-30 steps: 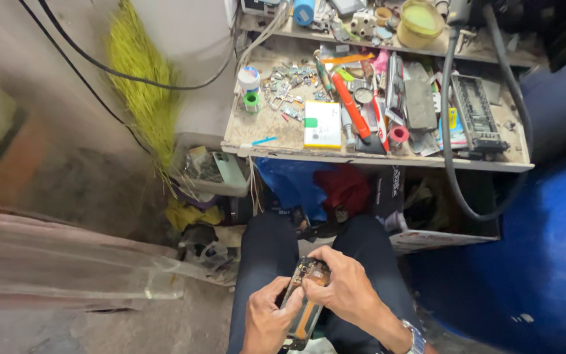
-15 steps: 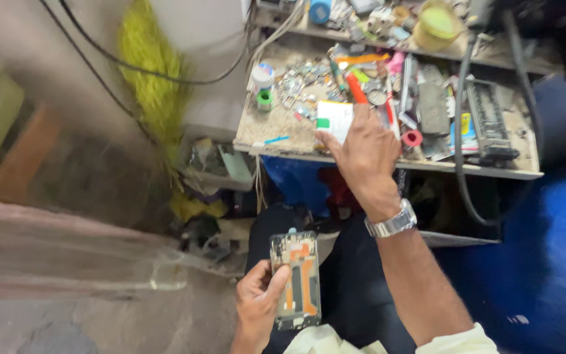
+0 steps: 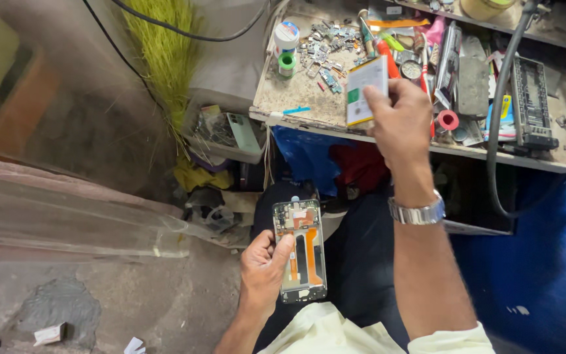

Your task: The person disassembles a smartphone, removes the battery, and uses a screwdriver to unscrew internal components. They then reassemble the phone by placing the back cover and securing it with screws.

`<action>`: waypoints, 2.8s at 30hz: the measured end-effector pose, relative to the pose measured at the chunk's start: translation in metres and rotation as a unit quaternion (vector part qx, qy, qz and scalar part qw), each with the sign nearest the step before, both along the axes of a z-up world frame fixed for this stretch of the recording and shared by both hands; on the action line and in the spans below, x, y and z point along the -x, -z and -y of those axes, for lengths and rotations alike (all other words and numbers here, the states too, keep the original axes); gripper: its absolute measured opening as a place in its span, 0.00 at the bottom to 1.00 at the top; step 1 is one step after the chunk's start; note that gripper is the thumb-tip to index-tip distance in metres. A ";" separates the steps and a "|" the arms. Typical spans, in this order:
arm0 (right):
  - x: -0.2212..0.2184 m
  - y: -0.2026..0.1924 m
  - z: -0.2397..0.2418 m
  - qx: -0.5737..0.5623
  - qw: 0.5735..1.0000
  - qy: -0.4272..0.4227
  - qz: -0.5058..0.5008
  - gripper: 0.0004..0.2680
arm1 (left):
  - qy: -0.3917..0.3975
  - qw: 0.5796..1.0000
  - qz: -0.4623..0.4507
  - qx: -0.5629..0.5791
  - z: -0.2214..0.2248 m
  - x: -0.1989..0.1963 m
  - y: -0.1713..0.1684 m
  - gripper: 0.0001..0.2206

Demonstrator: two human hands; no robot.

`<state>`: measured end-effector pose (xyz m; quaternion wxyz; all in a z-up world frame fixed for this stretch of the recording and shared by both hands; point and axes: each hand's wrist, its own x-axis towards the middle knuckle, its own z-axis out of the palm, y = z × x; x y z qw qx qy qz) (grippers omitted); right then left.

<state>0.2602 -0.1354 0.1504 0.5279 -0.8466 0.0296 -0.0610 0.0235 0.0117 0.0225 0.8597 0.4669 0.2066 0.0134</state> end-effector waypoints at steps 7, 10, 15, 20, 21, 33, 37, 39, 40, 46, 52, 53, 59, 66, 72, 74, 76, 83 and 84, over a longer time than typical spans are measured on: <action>0.094 -0.010 0.062 -0.176 0.972 -0.134 -0.075 0.11 | -0.012 1.000 0.000 -0.010 0.004 -0.006 0.005 0.08; 0.158 0.024 0.066 -0.190 0.948 -0.167 -0.193 0.12 | -0.012 1.000 0.001 -0.011 0.012 -0.012 0.007 0.08; 0.205 0.069 0.063 -0.146 0.948 -0.129 -0.251 0.16 | 0.006 1.000 0.013 -0.012 0.026 -0.016 0.007 0.09; 0.206 0.077 0.064 -0.148 0.950 -0.153 -0.228 0.18 | 0.020 1.000 0.022 0.006 0.032 -0.012 0.001 0.12; 0.206 0.078 0.063 -0.145 0.952 -0.154 -0.222 0.18 | 0.020 0.999 0.026 -0.004 0.032 -0.012 0.000 0.13; 0.215 0.064 0.039 0.016 0.989 -0.130 -0.075 0.16 | 0.055 0.996 0.072 -0.019 0.027 -0.004 -0.008 0.13; 0.212 0.059 0.036 0.136 0.984 -0.114 -0.014 0.16 | 0.063 0.997 0.054 0.003 0.025 -0.003 -0.010 0.14; 0.212 0.061 0.037 0.122 0.985 -0.118 -0.001 0.16 | 0.065 0.994 0.073 0.038 0.023 -0.004 -0.009 0.15; 0.211 0.062 0.039 0.097 0.986 -0.131 0.020 0.16 | 0.066 0.994 0.074 0.042 0.021 -0.003 -0.009 0.14; 0.211 0.079 0.054 -0.109 0.970 -0.206 -0.070 0.17 | 0.083 0.993 0.072 0.040 0.014 0.000 -0.012 0.15; 0.211 0.085 0.065 -0.199 0.942 -0.235 -0.132 0.19 | 0.104 0.993 0.047 0.042 0.013 0.000 -0.019 0.16; 0.211 0.086 0.066 -0.258 0.924 -0.228 -0.168 0.19 | 0.111 0.992 0.047 0.033 0.012 0.001 -0.020 0.16; 0.207 0.089 0.071 -0.320 0.897 -0.159 -0.259 0.23 | 0.167 0.984 0.055 0.019 0.008 0.004 -0.026 0.18; 0.204 0.093 0.075 -0.364 0.867 -0.176 -0.292 0.22 | 0.190 0.980 0.064 -0.003 0.009 0.008 -0.028 0.21; 0.197 0.103 0.080 -0.385 0.845 -0.167 -0.331 0.12 | 0.215 0.966 0.065 -0.130 0.012 0.011 -0.034 0.22; 0.195 0.104 0.085 -0.389 0.835 -0.211 -0.326 0.10 | 0.223 0.960 0.060 -0.160 0.012 0.011 -0.035 0.24; 0.196 0.104 0.088 -0.389 0.833 -0.207 -0.334 0.09 | 0.230 0.956 0.060 -0.172 0.013 0.013 -0.035 0.25; 0.198 0.104 0.087 -0.364 0.858 -0.194 -0.307 0.08 | 0.241 0.957 0.078 -0.140 0.018 0.016 -0.031 0.26; 0.199 0.104 0.087 -0.362 0.858 -0.193 -0.308 0.08 | 0.241 0.958 0.082 -0.136 0.018 0.016 -0.030 0.26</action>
